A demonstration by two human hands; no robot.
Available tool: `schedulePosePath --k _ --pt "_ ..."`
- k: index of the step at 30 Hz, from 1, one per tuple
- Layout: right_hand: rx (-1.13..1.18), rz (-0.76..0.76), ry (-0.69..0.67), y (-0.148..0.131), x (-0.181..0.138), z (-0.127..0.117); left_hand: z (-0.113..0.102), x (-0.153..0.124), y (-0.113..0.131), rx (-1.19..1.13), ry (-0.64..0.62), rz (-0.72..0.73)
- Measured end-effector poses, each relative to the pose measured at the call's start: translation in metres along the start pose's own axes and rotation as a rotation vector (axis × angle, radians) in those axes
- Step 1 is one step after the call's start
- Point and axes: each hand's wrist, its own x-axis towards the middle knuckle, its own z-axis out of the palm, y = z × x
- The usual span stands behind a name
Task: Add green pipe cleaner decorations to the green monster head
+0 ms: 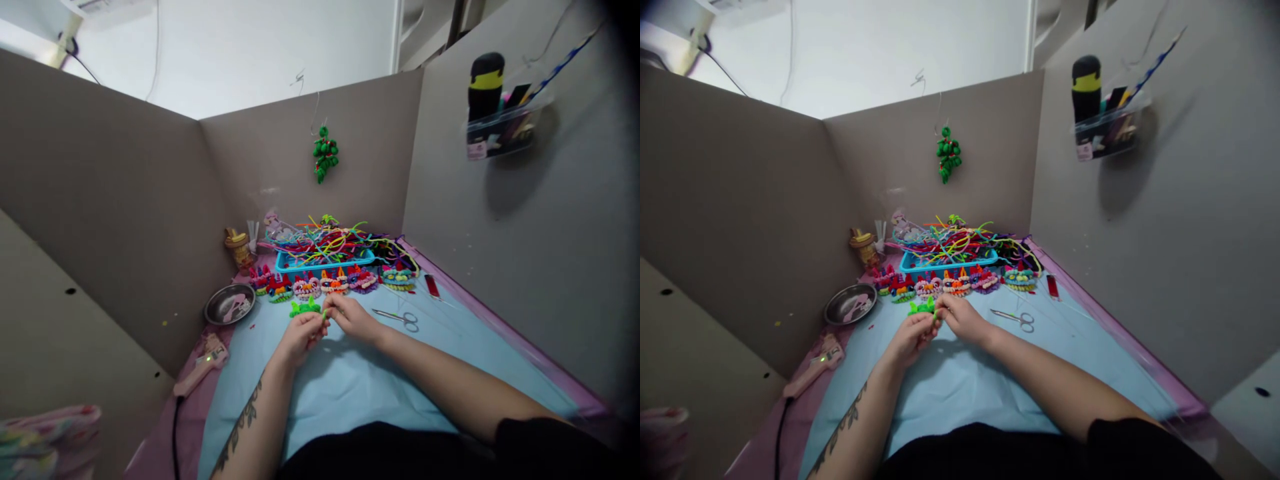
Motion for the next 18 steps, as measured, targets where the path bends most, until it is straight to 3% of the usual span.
schedulePosePath --k 10,18 --pt "0.516 0.305 0.07 -0.001 0.003 0.012 -0.003 0.006 -0.007 -0.027 0.093 0.141" --pt "0.467 0.408 0.286 -0.001 0.0 0.022 0.001 0.006 -0.015 0.385 0.319 0.485"
